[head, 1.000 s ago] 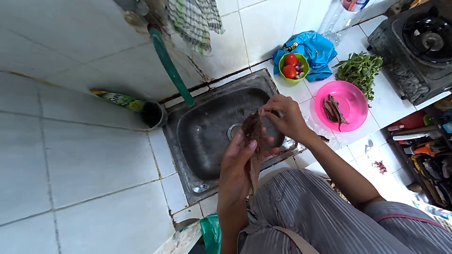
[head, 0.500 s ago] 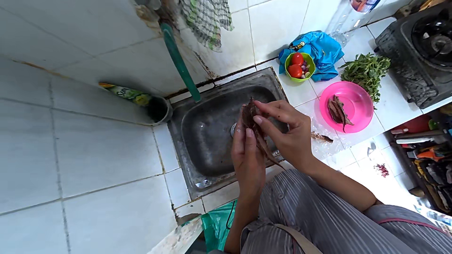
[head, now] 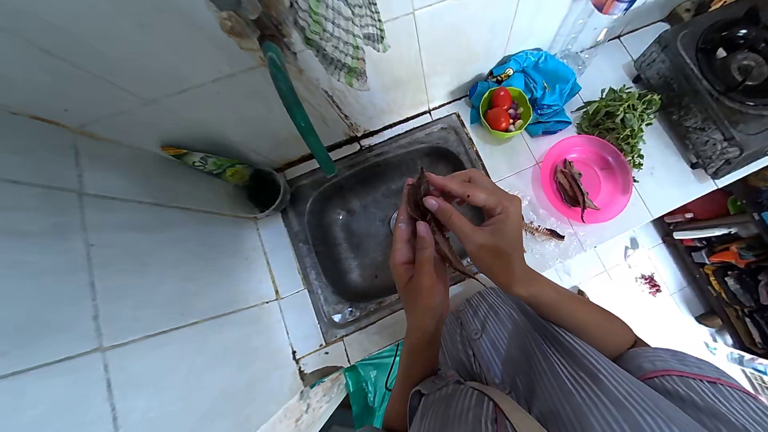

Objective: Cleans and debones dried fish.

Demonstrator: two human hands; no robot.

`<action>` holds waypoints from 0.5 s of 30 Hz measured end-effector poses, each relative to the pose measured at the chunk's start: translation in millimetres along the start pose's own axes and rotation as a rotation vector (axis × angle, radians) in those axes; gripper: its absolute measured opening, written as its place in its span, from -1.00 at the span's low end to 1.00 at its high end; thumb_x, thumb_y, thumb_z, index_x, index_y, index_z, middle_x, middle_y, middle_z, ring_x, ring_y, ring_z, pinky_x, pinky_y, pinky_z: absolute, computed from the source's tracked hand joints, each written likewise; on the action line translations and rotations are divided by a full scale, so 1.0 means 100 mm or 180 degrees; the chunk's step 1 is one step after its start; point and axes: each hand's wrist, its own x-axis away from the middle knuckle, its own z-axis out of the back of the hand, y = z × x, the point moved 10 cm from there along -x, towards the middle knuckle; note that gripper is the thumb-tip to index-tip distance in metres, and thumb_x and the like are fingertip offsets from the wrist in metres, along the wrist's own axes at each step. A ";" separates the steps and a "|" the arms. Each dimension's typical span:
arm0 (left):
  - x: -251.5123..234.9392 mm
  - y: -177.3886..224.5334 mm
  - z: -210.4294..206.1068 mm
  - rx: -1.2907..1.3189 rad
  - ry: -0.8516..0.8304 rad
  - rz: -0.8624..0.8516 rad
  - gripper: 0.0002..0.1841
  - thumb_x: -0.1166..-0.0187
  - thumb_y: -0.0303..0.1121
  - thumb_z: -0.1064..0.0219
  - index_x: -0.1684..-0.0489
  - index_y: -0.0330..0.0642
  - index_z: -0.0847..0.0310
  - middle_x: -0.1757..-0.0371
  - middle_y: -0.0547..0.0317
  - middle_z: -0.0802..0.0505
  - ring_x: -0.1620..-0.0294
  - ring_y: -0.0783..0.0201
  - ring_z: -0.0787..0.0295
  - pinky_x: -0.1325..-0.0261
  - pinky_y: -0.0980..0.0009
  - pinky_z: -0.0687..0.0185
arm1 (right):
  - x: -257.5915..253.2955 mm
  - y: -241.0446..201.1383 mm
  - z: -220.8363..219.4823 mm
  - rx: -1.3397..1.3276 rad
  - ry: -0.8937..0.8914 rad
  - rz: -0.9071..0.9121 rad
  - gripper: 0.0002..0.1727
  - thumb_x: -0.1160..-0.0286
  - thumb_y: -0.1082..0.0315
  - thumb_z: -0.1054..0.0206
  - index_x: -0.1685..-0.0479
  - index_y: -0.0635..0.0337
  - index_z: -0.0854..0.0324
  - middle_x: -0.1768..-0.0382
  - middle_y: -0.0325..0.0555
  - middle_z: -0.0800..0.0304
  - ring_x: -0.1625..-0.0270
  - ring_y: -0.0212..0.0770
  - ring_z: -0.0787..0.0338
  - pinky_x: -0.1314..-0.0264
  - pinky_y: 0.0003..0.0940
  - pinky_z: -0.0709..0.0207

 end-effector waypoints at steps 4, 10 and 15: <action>-0.01 0.03 0.00 -0.0031 -0.0043 -0.0097 -0.52 -0.81 -0.27 -0.11 -0.71 0.08 -0.30 -0.46 0.54 -0.69 -0.39 0.54 -0.65 -0.36 0.52 -0.64 | 0.02 -0.01 0.00 0.0025 0.0016 0.0038 -0.73 -0.44 0.56 -0.42 -0.07 0.49 -0.80 0.10 0.04 -0.82 0.09 -0.40 -0.77 0.00 -0.61 -0.65; -0.02 0.04 0.00 -0.0015 -0.0069 -0.0176 -0.52 -0.80 -0.28 -0.14 -0.70 0.04 -0.33 -0.46 0.52 -0.69 -0.37 0.54 -0.66 -0.35 0.52 -0.64 | 0.03 -0.03 0.02 -0.0058 0.0080 0.0127 -0.77 -0.44 0.59 -0.40 -0.02 0.49 -0.81 0.07 0.06 -0.84 0.06 -0.40 -0.78 -0.01 -0.59 -0.65; -0.02 0.02 -0.01 -0.0033 -0.0119 -0.0185 -0.51 -0.79 -0.26 -0.16 -0.71 0.06 -0.33 -0.44 0.52 -0.70 -0.35 0.53 -0.67 -0.35 0.51 -0.63 | 0.00 0.01 0.02 -0.0421 0.0047 -0.0032 -0.81 -0.47 0.59 -0.37 0.04 0.52 -0.78 0.13 0.01 -0.79 0.10 -0.44 -0.77 0.00 -0.65 -0.66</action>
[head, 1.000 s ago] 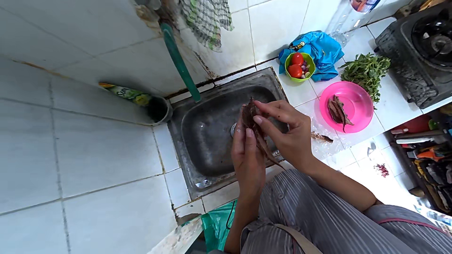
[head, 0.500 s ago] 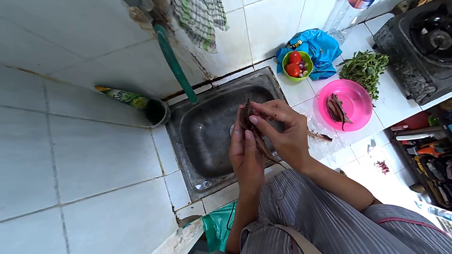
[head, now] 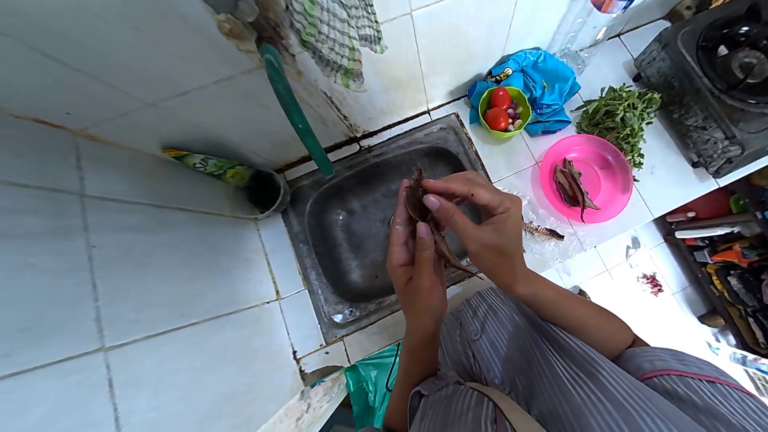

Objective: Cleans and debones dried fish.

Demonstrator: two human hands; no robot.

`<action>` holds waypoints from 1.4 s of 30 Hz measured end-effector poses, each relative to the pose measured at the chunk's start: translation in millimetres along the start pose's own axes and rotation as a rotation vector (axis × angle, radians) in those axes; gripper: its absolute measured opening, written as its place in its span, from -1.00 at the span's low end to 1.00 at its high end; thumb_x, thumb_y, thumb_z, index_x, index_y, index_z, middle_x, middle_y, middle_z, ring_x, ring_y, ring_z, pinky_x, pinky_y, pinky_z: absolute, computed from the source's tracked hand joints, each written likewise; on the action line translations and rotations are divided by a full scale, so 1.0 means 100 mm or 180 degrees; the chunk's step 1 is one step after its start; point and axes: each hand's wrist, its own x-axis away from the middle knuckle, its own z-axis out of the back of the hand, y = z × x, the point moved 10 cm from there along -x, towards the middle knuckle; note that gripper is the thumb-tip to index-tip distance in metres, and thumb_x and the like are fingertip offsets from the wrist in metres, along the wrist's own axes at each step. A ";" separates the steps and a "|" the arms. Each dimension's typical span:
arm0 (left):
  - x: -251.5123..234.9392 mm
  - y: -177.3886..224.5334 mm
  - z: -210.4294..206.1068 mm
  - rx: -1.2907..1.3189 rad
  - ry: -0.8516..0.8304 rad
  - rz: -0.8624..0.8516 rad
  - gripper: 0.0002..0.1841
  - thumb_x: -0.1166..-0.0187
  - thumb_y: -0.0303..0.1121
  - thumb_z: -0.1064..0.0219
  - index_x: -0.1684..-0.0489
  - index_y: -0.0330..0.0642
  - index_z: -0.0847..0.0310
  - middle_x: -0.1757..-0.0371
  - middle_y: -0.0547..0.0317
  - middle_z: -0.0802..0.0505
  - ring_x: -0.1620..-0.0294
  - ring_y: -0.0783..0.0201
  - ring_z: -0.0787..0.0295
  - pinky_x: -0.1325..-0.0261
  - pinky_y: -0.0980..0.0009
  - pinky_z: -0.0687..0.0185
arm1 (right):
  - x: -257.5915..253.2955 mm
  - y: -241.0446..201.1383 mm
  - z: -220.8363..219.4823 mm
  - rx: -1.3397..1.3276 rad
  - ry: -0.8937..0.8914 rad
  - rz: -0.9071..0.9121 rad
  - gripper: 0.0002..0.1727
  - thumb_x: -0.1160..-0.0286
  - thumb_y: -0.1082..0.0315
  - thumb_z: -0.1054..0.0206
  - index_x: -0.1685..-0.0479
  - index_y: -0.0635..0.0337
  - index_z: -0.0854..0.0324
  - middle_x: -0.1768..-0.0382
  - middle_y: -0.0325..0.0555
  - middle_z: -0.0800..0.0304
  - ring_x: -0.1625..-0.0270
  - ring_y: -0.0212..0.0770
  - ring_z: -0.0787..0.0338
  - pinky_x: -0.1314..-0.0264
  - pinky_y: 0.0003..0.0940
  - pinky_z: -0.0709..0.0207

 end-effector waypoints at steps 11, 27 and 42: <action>0.01 0.00 0.01 -0.0148 0.0016 0.0059 -0.51 -0.79 -0.29 -0.15 -0.70 -0.03 -0.32 -0.47 0.50 -0.67 -0.33 0.52 -0.67 -0.36 0.50 -0.63 | -0.16 0.11 -0.01 -0.0164 -0.0107 -0.0265 -0.96 -0.49 0.56 -0.40 0.25 0.37 -0.74 0.25 -0.20 -0.75 0.19 -0.56 -0.68 0.11 -0.71 -0.57; -0.01 0.06 0.10 0.0453 0.0154 0.0256 -0.61 -0.73 -0.18 -0.23 -0.51 0.11 -0.46 -0.24 0.46 -0.77 -0.07 0.53 -0.75 -0.12 0.62 -0.69 | -0.27 0.14 0.02 0.0136 -0.0574 -0.0290 -0.90 -0.29 0.62 -0.53 0.28 0.38 -0.74 0.34 -0.14 -0.80 0.35 -0.51 -0.74 0.28 -0.67 -0.66; -0.03 0.17 0.10 0.0027 0.0093 -0.0232 -0.51 -0.76 -0.29 -0.20 -0.68 0.07 -0.33 -0.52 0.53 -0.64 -0.46 0.51 -0.60 -0.45 0.48 -0.58 | -0.07 -0.14 -0.18 0.0565 -0.0496 0.0233 -0.73 -0.44 0.57 -0.34 -0.05 0.45 -0.82 0.08 0.05 -0.81 0.02 -0.29 -0.76 -0.06 -0.48 -0.65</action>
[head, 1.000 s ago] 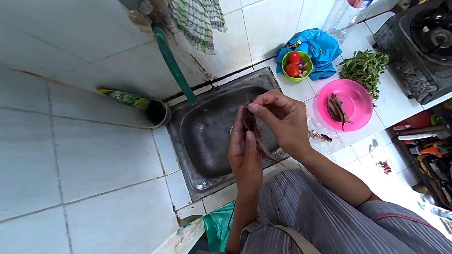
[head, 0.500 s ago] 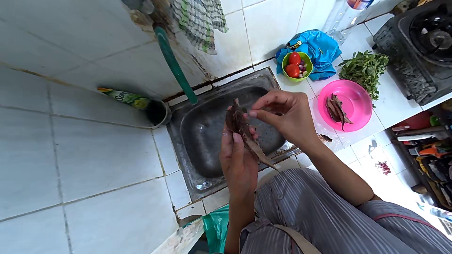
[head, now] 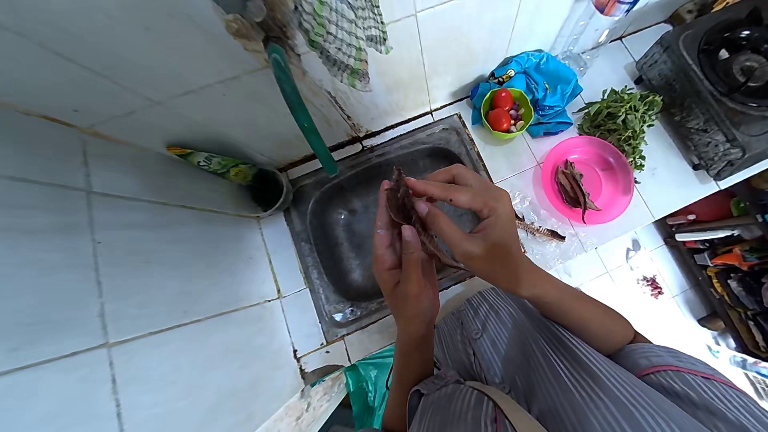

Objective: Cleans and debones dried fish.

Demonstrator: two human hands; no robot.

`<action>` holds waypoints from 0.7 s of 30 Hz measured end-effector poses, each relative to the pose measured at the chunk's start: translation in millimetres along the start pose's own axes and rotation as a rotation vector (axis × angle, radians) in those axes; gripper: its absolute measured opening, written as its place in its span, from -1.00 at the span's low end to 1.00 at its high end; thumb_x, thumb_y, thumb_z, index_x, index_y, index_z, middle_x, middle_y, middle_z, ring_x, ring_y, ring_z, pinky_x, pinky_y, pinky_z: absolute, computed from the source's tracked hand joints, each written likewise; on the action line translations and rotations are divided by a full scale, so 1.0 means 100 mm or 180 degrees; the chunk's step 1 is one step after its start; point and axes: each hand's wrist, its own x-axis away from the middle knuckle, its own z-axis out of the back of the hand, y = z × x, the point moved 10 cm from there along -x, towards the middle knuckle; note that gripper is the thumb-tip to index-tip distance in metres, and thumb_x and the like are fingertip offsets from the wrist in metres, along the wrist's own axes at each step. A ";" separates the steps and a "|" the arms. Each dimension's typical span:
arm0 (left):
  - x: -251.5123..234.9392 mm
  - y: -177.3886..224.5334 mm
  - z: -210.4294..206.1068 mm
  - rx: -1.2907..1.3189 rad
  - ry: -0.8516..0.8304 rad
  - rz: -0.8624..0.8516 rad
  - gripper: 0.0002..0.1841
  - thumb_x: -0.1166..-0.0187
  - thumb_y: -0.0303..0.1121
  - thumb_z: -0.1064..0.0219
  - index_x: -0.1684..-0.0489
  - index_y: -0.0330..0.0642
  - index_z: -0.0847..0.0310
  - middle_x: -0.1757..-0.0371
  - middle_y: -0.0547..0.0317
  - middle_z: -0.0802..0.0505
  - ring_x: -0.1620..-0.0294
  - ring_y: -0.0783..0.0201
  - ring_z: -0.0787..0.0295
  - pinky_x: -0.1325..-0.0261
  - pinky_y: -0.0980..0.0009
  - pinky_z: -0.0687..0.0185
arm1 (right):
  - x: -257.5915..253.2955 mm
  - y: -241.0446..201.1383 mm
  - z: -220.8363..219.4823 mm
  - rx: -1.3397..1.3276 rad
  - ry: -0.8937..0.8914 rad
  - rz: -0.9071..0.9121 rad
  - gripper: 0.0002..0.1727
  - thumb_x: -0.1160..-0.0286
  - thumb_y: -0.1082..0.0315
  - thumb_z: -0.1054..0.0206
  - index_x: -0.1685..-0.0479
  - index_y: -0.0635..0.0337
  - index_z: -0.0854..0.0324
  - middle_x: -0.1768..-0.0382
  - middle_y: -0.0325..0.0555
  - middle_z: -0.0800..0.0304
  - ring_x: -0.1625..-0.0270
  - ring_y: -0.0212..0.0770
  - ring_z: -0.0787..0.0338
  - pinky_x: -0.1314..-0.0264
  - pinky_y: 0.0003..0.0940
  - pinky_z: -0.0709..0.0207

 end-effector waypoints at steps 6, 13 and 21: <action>-0.01 0.00 0.02 -0.0136 0.0025 -0.0066 -0.51 -0.78 -0.32 -0.16 -0.70 0.06 -0.27 -0.39 0.57 -0.68 -0.28 0.58 -0.66 -0.34 0.56 -0.61 | 0.04 -0.03 -0.02 0.0102 0.0133 0.0183 -0.74 -0.38 0.54 -0.40 -0.01 0.44 -0.85 0.11 0.05 -0.86 0.07 -0.24 -0.78 -0.02 -0.31 -0.64; 0.00 -0.01 0.00 -0.0136 -0.0049 -0.0070 -0.51 -0.78 -0.33 -0.17 -0.69 0.10 -0.32 -0.42 0.58 -0.69 -0.28 0.57 -0.68 -0.32 0.56 -0.65 | 0.01 0.06 0.00 -0.0314 0.0045 -0.0152 -0.72 -0.40 0.57 -0.38 -0.08 0.51 -0.71 0.14 0.05 -0.84 0.10 -0.33 -0.79 0.03 -0.51 -0.67; 0.01 -0.01 -0.02 -0.0277 -0.0021 -0.0133 -0.52 -0.78 -0.34 -0.15 -0.69 0.09 -0.33 -0.45 0.60 -0.67 -0.32 0.58 -0.66 -0.34 0.57 -0.62 | 0.00 0.10 0.03 -0.0350 0.0062 -0.0248 -0.76 -0.40 0.54 -0.44 0.00 0.50 -0.78 0.11 0.04 -0.81 0.07 -0.37 -0.76 0.02 -0.59 -0.64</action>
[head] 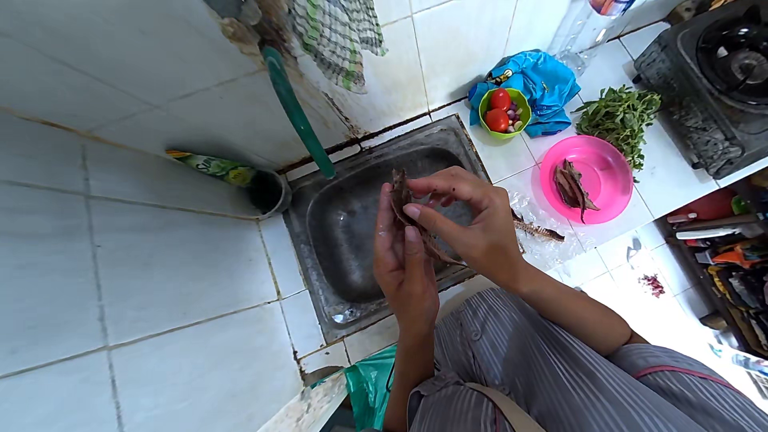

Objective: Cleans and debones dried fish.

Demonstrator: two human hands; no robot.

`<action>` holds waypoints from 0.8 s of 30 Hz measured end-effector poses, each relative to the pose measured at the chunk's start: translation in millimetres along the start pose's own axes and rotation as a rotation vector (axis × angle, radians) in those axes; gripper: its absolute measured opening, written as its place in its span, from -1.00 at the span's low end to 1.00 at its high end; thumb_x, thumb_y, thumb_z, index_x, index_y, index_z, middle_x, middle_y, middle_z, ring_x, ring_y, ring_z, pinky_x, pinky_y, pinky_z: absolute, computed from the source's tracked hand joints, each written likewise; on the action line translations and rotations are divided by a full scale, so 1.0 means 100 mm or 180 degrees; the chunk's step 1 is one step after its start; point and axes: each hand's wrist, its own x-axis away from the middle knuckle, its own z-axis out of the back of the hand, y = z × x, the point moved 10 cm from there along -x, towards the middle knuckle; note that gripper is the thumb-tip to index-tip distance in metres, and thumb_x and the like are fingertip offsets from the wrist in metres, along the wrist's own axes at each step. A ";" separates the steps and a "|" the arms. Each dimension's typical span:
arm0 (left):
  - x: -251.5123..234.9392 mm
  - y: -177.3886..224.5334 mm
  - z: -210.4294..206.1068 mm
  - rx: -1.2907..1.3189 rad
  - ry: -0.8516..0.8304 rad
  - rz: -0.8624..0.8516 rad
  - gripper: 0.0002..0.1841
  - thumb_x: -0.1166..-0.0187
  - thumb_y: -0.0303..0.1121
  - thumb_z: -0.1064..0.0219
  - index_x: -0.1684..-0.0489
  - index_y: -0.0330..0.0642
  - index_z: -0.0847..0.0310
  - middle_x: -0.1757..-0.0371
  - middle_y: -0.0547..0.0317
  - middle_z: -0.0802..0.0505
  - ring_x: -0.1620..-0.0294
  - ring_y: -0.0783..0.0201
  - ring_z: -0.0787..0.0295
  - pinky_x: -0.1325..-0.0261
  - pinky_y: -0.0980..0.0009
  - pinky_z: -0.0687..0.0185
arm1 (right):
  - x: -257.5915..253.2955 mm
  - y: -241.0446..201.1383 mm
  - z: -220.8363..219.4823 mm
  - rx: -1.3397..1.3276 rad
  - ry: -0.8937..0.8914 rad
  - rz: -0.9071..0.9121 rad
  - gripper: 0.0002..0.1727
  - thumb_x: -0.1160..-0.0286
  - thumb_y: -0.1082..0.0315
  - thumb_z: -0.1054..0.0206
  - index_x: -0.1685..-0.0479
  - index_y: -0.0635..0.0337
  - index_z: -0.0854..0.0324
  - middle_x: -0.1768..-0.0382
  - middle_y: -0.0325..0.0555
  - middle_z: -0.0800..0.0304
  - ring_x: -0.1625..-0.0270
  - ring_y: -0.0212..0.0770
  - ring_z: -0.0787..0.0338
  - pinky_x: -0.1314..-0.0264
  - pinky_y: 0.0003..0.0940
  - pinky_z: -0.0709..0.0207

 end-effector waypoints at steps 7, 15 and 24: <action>0.00 0.00 -0.01 -0.0067 -0.0037 -0.0043 -0.52 -0.79 -0.31 -0.16 -0.69 0.09 -0.32 -0.42 0.60 -0.67 -0.29 0.59 -0.66 -0.32 0.57 -0.63 | 0.00 -0.01 0.01 -0.0032 0.0033 0.0025 -0.79 -0.35 0.56 -0.47 0.06 0.49 -0.77 0.14 0.02 -0.81 0.10 -0.37 -0.77 0.05 -0.59 -0.66; 0.00 0.02 0.01 -0.0312 -0.0023 -0.0181 -0.49 -0.79 -0.34 -0.15 -0.73 0.04 -0.28 -0.46 0.58 -0.65 -0.40 0.53 -0.62 -0.42 0.51 -0.58 | 0.02 -0.07 0.02 0.0096 0.0139 0.0205 -0.77 -0.30 0.58 -0.48 0.08 0.52 -0.78 0.15 0.06 -0.85 0.11 -0.35 -0.82 0.03 -0.57 -0.70; 0.01 0.10 0.01 -0.0661 -0.0038 -0.0515 -0.52 -0.76 -0.32 -0.20 -0.68 0.08 -0.39 -0.51 0.55 -0.62 -0.46 0.49 -0.58 -0.51 0.45 -0.54 | 0.02 -0.08 0.03 -0.0113 0.0156 0.0220 -0.79 -0.31 0.60 -0.44 0.10 0.56 -0.76 0.19 0.06 -0.85 0.17 -0.39 -0.81 0.03 -0.58 -0.70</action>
